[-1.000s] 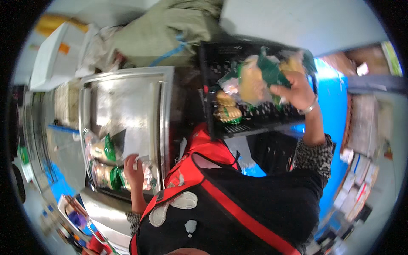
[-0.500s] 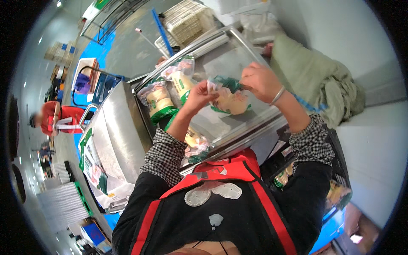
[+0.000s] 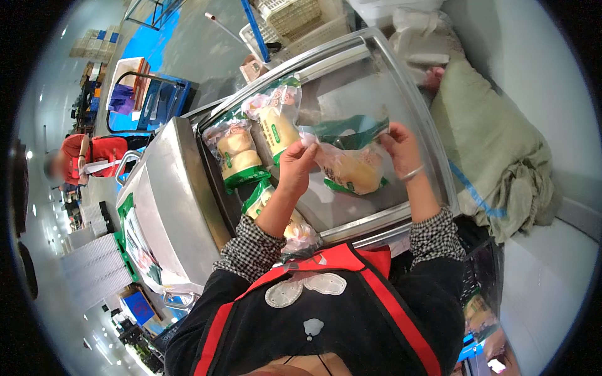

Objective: The person transfers packaged frozen buns from black crates into a chest freezer, arranging them in rows. The person handles the packages by hand and places them neatly inside the freezer.

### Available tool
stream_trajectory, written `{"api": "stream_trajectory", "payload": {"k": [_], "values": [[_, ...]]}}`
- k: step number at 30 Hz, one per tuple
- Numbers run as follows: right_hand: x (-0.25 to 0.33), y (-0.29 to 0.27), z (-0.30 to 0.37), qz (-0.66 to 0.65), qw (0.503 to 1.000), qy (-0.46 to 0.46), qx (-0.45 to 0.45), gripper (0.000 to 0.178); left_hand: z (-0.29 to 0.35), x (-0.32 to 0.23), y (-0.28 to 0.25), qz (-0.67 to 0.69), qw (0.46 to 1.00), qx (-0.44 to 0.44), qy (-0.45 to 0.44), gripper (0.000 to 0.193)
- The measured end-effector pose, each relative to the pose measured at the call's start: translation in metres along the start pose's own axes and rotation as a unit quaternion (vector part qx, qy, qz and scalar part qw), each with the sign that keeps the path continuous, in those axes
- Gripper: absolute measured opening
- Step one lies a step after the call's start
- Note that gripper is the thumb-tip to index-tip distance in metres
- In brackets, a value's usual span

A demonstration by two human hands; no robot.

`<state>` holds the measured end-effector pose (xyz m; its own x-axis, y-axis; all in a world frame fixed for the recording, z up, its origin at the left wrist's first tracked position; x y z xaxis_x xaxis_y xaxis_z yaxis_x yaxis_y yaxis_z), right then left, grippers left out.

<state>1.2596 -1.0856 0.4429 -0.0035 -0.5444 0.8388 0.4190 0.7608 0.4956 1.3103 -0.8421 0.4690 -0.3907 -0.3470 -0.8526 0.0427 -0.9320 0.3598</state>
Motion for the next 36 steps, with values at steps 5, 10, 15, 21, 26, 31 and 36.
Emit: {"api": "stream_trajectory", "payload": {"k": [5, 10, 15, 21, 26, 31, 36], "values": [[-0.008, -0.008, -0.026, -0.104, 0.989, 0.065, -0.081, 0.005, -0.023, 0.000, 0.000, 0.020, 0.996, -0.085, -0.028, 0.011], [0.007, 0.012, -0.107, 0.114, 0.976, -0.076, -0.166, 0.008, -0.081, -0.011, 0.006, -0.337, 0.897, -0.151, 0.243, 0.015], [0.009, 0.030, -0.204, 0.341, 0.901, -0.187, -0.191, 0.019, -0.138, -0.050, 0.046, -0.643, 0.635, -0.166, 0.395, 0.027], [0.001, 0.060, -0.243, 0.532, 0.806, -0.160, -0.201, 0.022, -0.192, -0.053, 0.055, -0.773, 0.543, -0.140, 0.298, 0.031], [-0.011, 0.059, -0.253, 0.633, 0.719, -0.209, -0.199, 0.022, -0.210, -0.037, 0.051, -0.769, 0.534, -0.156, 0.313, 0.026], [-0.003, 0.070, -0.242, 0.663, 0.546, -0.497, -0.123, 0.022, -0.210, -0.035, 0.050, -0.649, 0.542, -0.147, 0.514, 0.010], [-0.016, 0.057, -0.253, 0.643, 0.525, -0.557, 0.014, 0.012, -0.220, -0.020, 0.035, -0.656, 0.549, -0.085, 0.512, 0.009]]}}
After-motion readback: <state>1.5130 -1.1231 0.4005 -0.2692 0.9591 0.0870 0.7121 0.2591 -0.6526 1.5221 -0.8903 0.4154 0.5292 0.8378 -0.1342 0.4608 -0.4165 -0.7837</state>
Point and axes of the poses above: each hand's wrist, its own z-axis away from the middle knuckle, its own y-axis out of the palm, x = y × z, the point moved 2 cm from there along -z, towards the middle knuckle, and after that the axes turned 13 degrees about -x, right-handed, at the moved point
